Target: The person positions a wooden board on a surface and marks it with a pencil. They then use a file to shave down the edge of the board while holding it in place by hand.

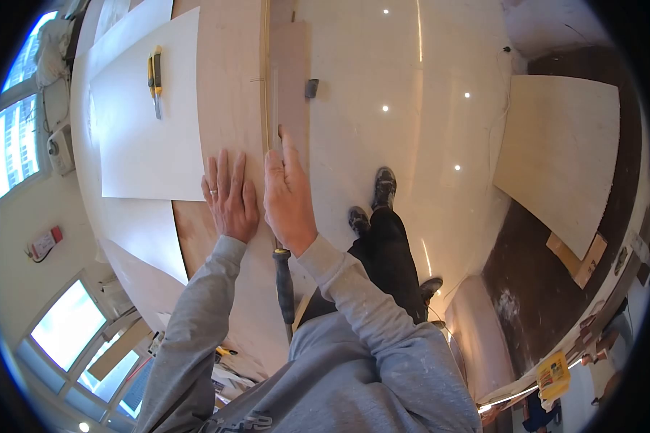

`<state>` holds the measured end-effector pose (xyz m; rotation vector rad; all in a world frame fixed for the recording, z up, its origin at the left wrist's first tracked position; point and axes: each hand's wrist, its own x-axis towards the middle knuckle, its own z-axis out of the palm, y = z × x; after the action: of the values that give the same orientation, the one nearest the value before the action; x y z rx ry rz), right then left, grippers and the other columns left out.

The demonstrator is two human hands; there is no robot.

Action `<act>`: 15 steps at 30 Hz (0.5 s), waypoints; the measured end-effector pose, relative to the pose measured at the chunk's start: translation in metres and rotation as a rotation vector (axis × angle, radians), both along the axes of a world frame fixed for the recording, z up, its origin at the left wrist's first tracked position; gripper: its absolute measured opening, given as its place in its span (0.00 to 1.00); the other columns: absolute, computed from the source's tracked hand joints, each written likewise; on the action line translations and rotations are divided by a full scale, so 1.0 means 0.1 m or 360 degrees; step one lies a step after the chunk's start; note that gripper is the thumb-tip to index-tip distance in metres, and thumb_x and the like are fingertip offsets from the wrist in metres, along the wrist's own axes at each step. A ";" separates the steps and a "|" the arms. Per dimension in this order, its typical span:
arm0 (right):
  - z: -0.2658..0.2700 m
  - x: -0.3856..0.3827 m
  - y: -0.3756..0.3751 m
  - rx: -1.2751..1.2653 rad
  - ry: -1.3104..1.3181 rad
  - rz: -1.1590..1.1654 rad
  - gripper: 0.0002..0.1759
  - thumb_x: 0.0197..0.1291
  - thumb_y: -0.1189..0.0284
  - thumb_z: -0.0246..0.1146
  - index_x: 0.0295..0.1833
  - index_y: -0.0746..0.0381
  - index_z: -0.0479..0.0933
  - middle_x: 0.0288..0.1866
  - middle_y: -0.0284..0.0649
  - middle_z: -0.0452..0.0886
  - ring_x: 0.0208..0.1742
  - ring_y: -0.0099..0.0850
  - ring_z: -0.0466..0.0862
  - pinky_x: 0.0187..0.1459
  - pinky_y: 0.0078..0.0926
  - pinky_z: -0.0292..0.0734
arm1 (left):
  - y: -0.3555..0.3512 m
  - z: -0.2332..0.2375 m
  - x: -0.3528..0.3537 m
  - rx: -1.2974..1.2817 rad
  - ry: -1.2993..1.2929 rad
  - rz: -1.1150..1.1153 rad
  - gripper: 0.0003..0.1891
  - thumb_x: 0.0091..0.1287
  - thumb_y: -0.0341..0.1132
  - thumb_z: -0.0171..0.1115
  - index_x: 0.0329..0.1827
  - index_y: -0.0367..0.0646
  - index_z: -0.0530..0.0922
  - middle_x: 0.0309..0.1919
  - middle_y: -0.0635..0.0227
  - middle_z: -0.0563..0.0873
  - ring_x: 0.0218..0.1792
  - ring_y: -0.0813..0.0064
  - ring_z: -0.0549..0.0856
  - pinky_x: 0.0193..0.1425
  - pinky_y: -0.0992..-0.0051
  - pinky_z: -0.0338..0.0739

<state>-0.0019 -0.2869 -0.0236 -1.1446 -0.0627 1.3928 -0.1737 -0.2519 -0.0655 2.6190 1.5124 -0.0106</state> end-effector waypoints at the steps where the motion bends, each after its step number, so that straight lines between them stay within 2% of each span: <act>1: 0.00 0.03 0.02 0.0001 -0.0008 0.0000 0.32 0.88 0.57 0.47 0.89 0.56 0.57 0.25 0.24 0.62 0.15 0.13 0.57 0.13 0.17 0.56 | -0.01 0.00 0.00 -0.0011 0.0012 0.0009 0.28 0.82 0.41 0.50 0.84 0.52 0.72 0.88 0.57 0.64 0.89 0.49 0.55 0.89 0.40 0.41; 8: -0.07 0.27 0.23 0.0032 -0.0016 -0.0011 0.32 0.88 0.57 0.48 0.89 0.56 0.57 0.25 0.23 0.61 0.15 0.13 0.57 0.13 0.17 0.55 | 0.01 -0.03 -0.01 -0.0021 0.0028 0.0008 0.28 0.82 0.41 0.51 0.85 0.52 0.72 0.88 0.56 0.63 0.89 0.48 0.54 0.88 0.40 0.40; 13: 0.07 0.52 0.29 -0.0066 0.0341 0.0033 0.33 0.87 0.53 0.49 0.89 0.53 0.58 0.25 0.25 0.63 0.13 0.15 0.60 0.11 0.18 0.58 | 0.01 -0.07 -0.04 -0.0023 0.0028 -0.0005 0.29 0.81 0.41 0.51 0.85 0.53 0.72 0.88 0.56 0.63 0.89 0.47 0.54 0.88 0.40 0.41; 15: 0.09 0.64 0.28 -0.0038 0.0301 0.0054 0.34 0.87 0.53 0.50 0.90 0.51 0.56 0.26 0.26 0.64 0.13 0.16 0.62 0.11 0.19 0.60 | 0.01 -0.06 -0.05 -0.0030 0.0020 -0.0007 0.29 0.80 0.41 0.51 0.85 0.53 0.72 0.88 0.56 0.63 0.89 0.47 0.54 0.88 0.40 0.42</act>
<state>0.0626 -0.2593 -0.0144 -1.0304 0.0701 1.5295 -0.1790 -0.2512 -0.0714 2.6126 1.5030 -0.0418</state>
